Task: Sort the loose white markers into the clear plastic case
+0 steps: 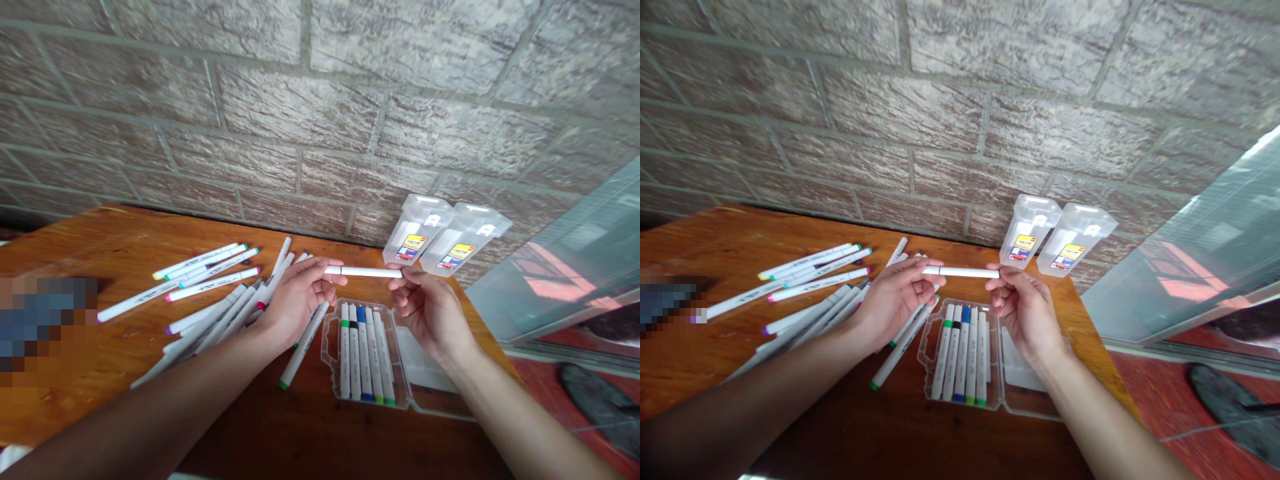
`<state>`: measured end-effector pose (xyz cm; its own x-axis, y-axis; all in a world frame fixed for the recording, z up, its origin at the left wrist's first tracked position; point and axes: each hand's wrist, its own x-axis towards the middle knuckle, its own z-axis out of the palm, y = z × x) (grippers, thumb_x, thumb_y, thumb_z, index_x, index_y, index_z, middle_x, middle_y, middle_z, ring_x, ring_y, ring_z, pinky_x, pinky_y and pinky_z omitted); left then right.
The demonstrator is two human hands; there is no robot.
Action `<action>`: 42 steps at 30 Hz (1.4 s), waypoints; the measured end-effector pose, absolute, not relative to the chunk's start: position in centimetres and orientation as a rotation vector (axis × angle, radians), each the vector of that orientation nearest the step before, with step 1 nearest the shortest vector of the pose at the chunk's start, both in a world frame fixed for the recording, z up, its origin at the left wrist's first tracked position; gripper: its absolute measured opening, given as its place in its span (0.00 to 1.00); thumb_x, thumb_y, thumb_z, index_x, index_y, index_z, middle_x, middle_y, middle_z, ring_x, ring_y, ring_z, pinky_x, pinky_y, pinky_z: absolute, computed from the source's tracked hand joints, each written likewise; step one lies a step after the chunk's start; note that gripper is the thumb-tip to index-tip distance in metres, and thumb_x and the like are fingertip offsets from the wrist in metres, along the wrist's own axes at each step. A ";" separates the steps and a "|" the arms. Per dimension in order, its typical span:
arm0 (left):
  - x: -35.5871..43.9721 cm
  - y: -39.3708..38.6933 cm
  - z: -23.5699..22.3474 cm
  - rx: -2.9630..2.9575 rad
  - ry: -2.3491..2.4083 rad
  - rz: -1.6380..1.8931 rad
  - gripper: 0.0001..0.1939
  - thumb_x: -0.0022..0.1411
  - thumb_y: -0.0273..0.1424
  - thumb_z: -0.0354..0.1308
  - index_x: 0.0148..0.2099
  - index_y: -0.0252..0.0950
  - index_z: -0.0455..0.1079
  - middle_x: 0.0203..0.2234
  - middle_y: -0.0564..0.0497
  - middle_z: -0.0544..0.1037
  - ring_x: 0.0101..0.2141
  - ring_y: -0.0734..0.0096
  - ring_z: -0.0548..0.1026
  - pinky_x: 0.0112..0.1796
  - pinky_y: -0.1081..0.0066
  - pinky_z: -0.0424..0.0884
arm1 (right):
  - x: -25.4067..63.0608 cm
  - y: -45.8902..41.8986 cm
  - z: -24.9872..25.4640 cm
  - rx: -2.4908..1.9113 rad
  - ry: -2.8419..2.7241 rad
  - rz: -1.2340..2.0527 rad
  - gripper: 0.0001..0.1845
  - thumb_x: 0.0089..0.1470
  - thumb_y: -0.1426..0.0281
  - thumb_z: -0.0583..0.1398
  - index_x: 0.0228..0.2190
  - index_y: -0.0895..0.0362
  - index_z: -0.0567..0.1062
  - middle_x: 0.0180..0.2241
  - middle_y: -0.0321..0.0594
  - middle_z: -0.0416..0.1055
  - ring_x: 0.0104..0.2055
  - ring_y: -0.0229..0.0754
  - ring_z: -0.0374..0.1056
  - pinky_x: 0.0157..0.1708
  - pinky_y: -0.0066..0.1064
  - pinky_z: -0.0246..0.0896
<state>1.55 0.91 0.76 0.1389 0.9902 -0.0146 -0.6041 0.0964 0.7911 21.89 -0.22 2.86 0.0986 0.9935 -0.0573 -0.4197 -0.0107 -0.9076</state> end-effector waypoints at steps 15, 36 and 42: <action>1.5 0.5 1.2 0.769 0.553 1.282 0.15 0.62 0.35 0.67 0.46 0.28 0.79 0.30 0.40 0.83 0.23 0.72 0.72 0.27 0.70 0.70 | 22.1 0.3 2.7 -0.957 -0.770 1.367 0.08 0.51 0.68 0.70 0.33 0.60 0.82 0.24 0.38 0.79 0.18 0.31 0.67 0.16 0.19 0.65; 1.2 -0.2 1.0 1.019 0.351 1.133 0.14 0.67 0.34 0.63 0.54 0.37 0.77 0.43 0.40 0.83 0.26 0.74 0.74 0.34 0.68 0.69 | 22.2 0.5 2.5 -0.982 -0.715 1.354 0.07 0.51 0.69 0.70 0.33 0.60 0.81 0.23 0.37 0.77 0.19 0.32 0.66 0.14 0.19 0.62; 1.4 -0.2 1.2 1.024 0.359 1.142 0.11 0.67 0.33 0.63 0.50 0.36 0.77 0.41 0.42 0.83 0.25 0.74 0.74 0.33 0.69 0.69 | 22.2 0.5 2.6 -0.973 -0.688 1.362 0.08 0.51 0.70 0.69 0.34 0.62 0.82 0.23 0.38 0.77 0.19 0.31 0.67 0.15 0.17 0.62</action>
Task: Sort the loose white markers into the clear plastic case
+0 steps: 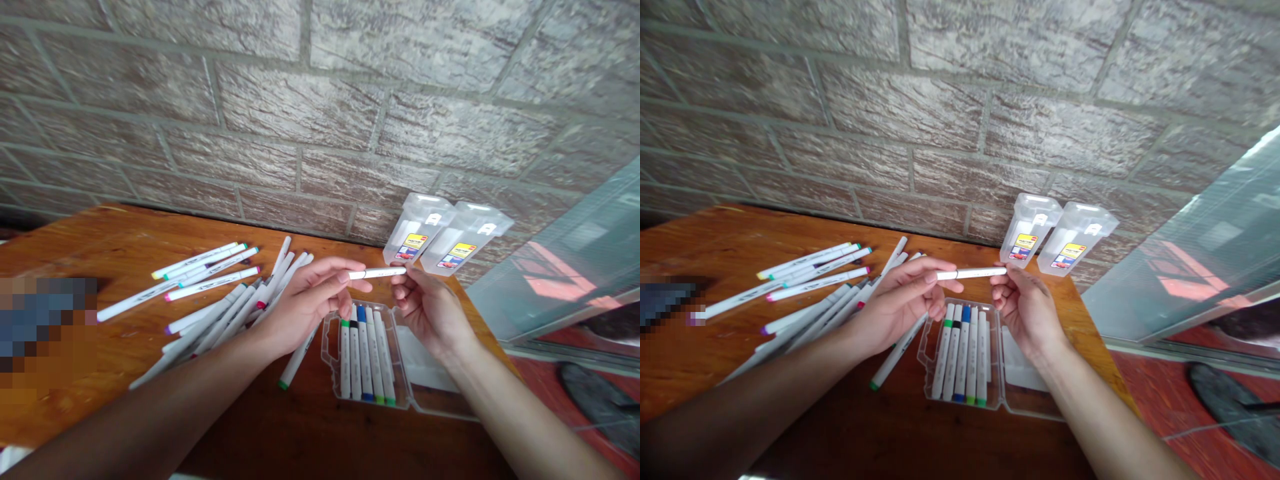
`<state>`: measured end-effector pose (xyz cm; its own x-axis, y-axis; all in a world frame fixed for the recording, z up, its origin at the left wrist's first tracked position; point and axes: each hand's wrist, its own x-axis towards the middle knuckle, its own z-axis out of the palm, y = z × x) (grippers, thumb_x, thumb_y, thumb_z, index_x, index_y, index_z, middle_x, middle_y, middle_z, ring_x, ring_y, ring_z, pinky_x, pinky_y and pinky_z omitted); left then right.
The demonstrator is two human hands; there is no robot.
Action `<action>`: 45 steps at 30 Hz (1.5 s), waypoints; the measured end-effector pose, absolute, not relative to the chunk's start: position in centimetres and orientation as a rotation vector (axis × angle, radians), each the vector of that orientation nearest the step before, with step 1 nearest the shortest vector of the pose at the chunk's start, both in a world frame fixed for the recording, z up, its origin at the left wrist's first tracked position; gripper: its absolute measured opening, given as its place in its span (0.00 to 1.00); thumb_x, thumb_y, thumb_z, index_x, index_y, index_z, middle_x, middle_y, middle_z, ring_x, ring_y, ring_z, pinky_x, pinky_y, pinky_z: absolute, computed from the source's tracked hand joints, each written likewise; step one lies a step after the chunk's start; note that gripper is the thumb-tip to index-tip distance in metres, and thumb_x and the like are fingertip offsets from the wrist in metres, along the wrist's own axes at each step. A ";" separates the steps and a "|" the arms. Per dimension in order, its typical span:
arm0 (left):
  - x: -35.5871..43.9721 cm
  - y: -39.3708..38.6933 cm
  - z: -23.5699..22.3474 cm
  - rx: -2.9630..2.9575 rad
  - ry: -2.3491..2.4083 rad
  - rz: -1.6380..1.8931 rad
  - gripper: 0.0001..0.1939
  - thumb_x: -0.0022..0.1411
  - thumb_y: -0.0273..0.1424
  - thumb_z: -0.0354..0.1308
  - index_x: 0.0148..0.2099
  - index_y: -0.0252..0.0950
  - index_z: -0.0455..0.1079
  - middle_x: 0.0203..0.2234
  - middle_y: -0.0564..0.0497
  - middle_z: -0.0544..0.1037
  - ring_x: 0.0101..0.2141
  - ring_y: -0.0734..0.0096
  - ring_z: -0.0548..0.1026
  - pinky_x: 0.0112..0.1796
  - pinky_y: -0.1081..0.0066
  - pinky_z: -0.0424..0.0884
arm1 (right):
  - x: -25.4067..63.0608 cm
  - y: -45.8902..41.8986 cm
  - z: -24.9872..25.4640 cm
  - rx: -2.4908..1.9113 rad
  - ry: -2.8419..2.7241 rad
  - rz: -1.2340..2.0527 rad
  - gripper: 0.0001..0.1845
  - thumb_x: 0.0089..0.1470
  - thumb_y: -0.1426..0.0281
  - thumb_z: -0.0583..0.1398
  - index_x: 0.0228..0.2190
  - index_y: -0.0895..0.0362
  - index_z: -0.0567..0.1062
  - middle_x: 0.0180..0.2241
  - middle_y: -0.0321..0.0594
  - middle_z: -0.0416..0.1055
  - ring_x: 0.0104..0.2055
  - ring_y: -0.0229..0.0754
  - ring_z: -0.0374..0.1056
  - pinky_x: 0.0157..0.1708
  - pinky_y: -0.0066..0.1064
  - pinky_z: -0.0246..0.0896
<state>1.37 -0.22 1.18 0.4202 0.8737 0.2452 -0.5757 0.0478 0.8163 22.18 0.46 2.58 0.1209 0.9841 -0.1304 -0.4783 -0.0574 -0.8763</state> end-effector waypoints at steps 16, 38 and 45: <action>1.6 0.2 0.8 1.008 0.565 1.175 0.15 0.63 0.35 0.66 0.50 0.32 0.81 0.37 0.40 0.85 0.25 0.76 0.71 0.30 0.71 0.70 | 22.2 0.2 2.3 -0.924 -0.846 1.175 0.10 0.55 0.65 0.68 0.28 0.61 0.81 0.24 0.40 0.77 0.18 0.34 0.67 0.15 0.22 0.65; 1.6 0.7 0.6 1.259 0.824 1.174 0.13 0.61 0.36 0.67 0.43 0.31 0.79 0.28 0.49 0.82 0.23 0.78 0.72 0.26 0.76 0.67 | 21.8 -0.7 1.9 -1.071 -1.317 0.844 0.17 0.46 0.62 0.75 0.34 0.57 0.79 0.19 0.34 0.73 0.17 0.34 0.65 0.16 0.24 0.62; 1.5 0.5 0.9 1.358 0.892 1.151 0.13 0.60 0.36 0.69 0.42 0.31 0.79 0.26 0.51 0.81 0.22 0.77 0.73 0.25 0.77 0.68 | 21.6 -0.9 1.6 -1.093 -1.429 0.712 0.14 0.45 0.64 0.76 0.32 0.56 0.81 0.23 0.36 0.76 0.20 0.35 0.66 0.18 0.26 0.61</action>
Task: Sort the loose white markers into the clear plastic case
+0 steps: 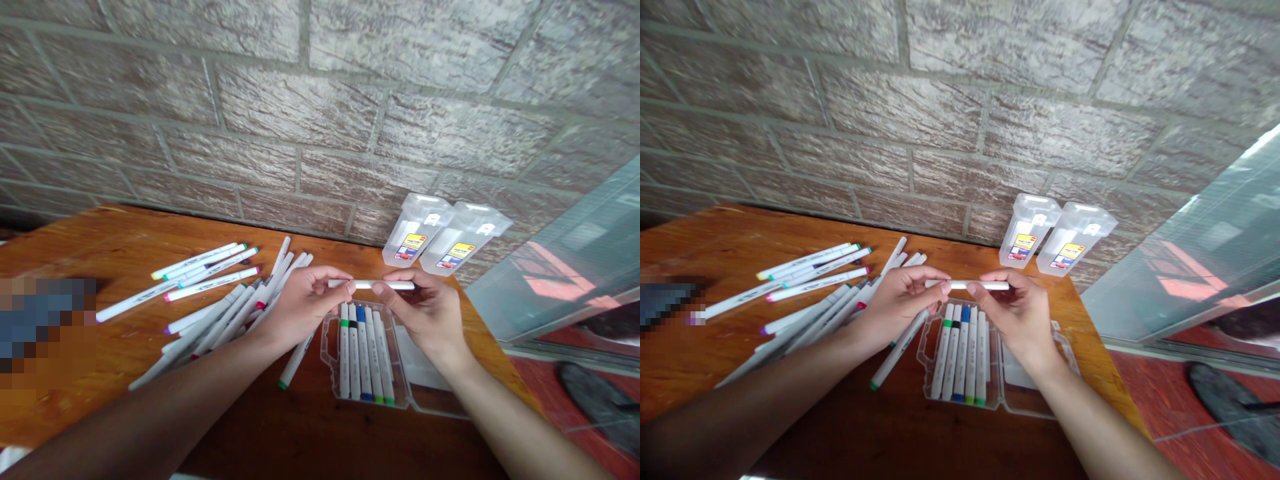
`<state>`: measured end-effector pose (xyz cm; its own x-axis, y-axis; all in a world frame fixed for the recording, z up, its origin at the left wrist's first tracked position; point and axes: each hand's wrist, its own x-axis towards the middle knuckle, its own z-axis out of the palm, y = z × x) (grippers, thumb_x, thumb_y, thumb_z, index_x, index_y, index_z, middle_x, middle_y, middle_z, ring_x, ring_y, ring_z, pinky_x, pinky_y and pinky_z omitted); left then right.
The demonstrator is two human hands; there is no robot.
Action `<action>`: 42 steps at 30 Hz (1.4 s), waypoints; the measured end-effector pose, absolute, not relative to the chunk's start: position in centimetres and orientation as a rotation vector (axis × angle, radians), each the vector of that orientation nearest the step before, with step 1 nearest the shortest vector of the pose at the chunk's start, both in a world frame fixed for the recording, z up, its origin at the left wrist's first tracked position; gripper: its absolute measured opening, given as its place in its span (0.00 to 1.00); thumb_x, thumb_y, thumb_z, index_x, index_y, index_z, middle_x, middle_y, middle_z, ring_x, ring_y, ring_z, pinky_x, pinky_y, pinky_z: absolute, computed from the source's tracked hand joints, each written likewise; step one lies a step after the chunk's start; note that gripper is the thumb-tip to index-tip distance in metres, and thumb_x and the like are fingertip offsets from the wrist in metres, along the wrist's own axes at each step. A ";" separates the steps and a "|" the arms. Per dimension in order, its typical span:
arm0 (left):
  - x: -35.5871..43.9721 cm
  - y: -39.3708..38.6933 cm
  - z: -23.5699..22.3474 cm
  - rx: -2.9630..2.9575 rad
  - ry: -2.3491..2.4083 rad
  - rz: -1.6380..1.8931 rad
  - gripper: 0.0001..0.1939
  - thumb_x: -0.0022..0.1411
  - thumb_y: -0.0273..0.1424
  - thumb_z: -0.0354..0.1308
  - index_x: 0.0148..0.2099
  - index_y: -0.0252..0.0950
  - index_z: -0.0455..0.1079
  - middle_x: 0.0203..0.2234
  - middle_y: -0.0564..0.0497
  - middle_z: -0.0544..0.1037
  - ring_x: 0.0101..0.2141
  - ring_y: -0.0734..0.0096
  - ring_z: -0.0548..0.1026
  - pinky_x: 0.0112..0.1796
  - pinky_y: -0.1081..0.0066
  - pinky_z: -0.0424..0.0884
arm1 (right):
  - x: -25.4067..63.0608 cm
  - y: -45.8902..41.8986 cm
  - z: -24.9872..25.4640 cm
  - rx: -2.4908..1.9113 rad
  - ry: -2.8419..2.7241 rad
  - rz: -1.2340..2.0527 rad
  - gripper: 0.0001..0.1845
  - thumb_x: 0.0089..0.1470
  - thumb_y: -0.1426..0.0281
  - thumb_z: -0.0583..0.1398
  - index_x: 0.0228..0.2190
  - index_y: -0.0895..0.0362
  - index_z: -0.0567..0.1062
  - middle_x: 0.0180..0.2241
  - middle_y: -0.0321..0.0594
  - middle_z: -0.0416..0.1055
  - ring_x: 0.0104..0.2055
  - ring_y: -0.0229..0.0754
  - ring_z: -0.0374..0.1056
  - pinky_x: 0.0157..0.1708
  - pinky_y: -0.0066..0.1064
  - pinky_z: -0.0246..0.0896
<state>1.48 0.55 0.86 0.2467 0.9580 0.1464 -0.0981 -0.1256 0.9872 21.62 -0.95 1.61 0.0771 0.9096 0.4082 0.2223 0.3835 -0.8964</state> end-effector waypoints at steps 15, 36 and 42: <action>1.4 0.2 0.1 1.558 0.878 1.120 0.14 0.63 0.39 0.66 0.43 0.33 0.79 0.30 0.49 0.81 0.28 0.71 0.77 0.31 0.73 0.71 | 21.9 -1.3 0.8 -1.188 -1.559 0.597 0.18 0.43 0.59 0.77 0.31 0.56 0.81 0.27 0.40 0.80 0.26 0.41 0.73 0.26 0.29 0.67; 1.5 -0.2 -0.1 1.588 0.871 1.095 0.13 0.65 0.38 0.64 0.45 0.34 0.79 0.28 0.49 0.79 0.28 0.71 0.75 0.30 0.74 0.69 | 22.0 -1.1 0.5 -1.226 -1.620 0.583 0.19 0.43 0.57 0.76 0.32 0.56 0.81 0.28 0.40 0.80 0.27 0.43 0.74 0.27 0.31 0.67; 1.5 -0.1 0.4 1.467 0.843 1.112 0.11 0.64 0.36 0.64 0.44 0.34 0.78 0.30 0.48 0.81 0.29 0.70 0.77 0.31 0.73 0.71 | 21.7 -1.3 0.7 -1.202 -1.577 0.711 0.18 0.45 0.58 0.75 0.33 0.56 0.81 0.30 0.42 0.81 0.29 0.45 0.76 0.30 0.33 0.71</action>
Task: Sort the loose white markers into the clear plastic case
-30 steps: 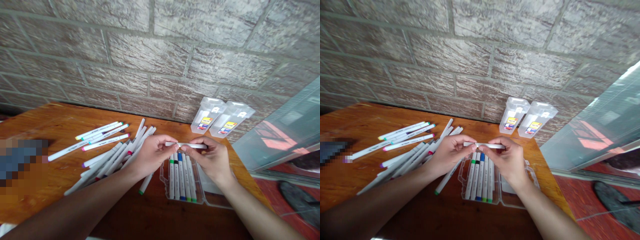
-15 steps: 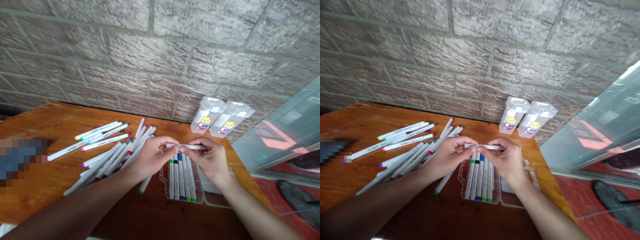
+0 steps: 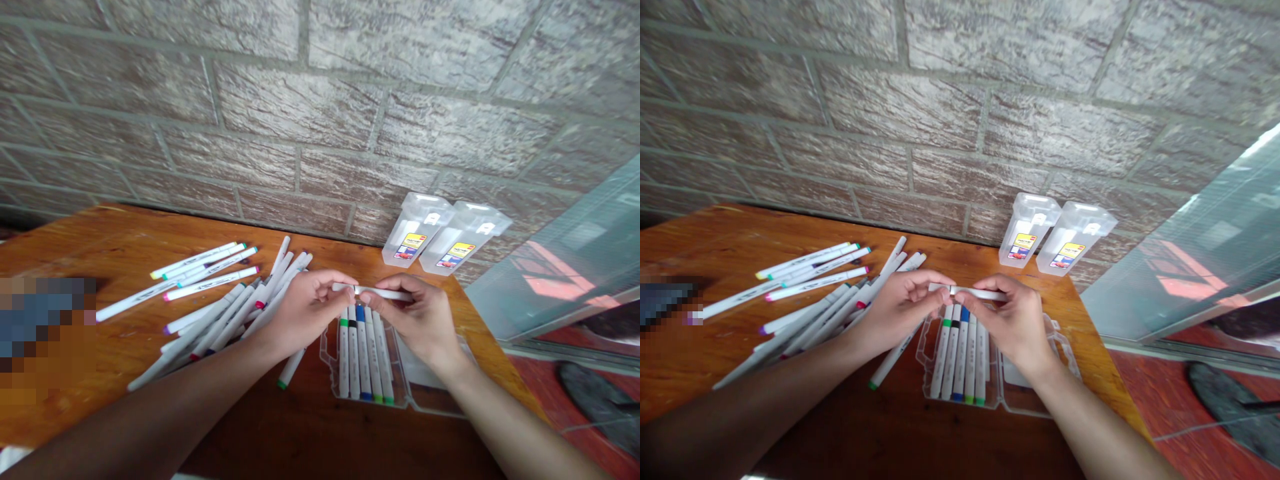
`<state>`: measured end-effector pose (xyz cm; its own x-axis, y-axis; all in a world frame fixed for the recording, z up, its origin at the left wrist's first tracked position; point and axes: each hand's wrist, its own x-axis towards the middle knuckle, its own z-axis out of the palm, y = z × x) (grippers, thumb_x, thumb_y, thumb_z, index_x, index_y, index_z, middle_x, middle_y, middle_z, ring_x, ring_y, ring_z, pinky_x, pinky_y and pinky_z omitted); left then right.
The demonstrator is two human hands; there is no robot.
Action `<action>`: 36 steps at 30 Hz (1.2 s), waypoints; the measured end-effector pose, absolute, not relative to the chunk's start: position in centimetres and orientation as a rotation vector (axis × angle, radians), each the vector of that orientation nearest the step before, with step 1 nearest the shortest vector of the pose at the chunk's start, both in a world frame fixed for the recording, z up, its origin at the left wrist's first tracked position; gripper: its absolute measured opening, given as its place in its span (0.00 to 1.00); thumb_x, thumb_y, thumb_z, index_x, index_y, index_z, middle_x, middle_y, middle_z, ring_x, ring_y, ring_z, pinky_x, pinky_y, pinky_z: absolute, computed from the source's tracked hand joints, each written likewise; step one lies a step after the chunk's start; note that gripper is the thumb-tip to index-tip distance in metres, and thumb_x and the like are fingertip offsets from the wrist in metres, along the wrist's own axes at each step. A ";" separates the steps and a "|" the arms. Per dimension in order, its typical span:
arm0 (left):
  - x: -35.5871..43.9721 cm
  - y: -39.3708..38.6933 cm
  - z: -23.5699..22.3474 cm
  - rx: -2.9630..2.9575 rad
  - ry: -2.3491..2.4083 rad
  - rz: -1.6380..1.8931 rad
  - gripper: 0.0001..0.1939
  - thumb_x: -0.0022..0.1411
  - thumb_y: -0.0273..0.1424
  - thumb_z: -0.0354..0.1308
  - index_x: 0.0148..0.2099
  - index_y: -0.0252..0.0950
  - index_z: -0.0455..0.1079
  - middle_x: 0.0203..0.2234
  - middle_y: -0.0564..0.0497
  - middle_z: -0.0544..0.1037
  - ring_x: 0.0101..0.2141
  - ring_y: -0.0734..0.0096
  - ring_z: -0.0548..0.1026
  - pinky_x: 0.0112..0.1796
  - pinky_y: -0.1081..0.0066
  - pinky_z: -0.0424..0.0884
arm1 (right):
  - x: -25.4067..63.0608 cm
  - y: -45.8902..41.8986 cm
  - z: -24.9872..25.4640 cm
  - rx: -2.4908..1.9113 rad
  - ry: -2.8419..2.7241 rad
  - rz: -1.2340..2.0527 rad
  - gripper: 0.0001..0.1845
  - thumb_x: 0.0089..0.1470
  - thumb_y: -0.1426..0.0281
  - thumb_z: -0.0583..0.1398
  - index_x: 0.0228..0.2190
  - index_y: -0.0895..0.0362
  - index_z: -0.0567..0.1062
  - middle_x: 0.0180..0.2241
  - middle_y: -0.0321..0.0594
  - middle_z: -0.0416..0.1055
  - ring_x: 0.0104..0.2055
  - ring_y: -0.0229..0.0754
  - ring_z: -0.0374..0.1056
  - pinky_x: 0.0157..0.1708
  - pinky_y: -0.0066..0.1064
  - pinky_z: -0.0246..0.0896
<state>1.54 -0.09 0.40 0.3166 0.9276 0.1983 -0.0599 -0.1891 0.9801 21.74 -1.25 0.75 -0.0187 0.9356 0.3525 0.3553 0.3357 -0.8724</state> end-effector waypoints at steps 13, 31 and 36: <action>1.7 0.5 0.7 1.247 0.842 1.226 0.09 0.63 0.34 0.61 0.42 0.34 0.76 0.27 0.53 0.77 0.22 0.77 0.70 0.26 0.73 0.64 | 21.4 -1.0 1.7 -1.156 -1.534 0.765 0.12 0.50 0.61 0.72 0.32 0.56 0.85 0.29 0.41 0.82 0.26 0.40 0.73 0.26 0.30 0.68; 1.5 1.1 0.1 0.871 0.701 1.336 0.07 0.58 0.32 0.65 0.38 0.34 0.76 0.24 0.54 0.73 0.22 0.77 0.67 0.24 0.74 0.62 | 21.9 -1.0 1.8 -0.973 -1.280 1.114 0.10 0.54 0.64 0.71 0.38 0.53 0.86 0.28 0.39 0.80 0.20 0.33 0.62 0.17 0.25 0.56; 1.4 1.1 0.1 0.831 0.681 1.342 0.07 0.60 0.31 0.64 0.39 0.33 0.75 0.24 0.54 0.73 0.22 0.78 0.67 0.24 0.75 0.63 | 22.1 -1.0 1.6 -0.951 -1.290 1.113 0.10 0.57 0.64 0.69 0.40 0.52 0.86 0.29 0.39 0.80 0.21 0.32 0.62 0.18 0.25 0.57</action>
<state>1.39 1.08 0.15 0.1204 0.9919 0.0411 -0.5526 0.0326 0.8328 22.14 -1.04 1.60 -0.0460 0.9714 0.2328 -0.0878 0.2282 -0.9696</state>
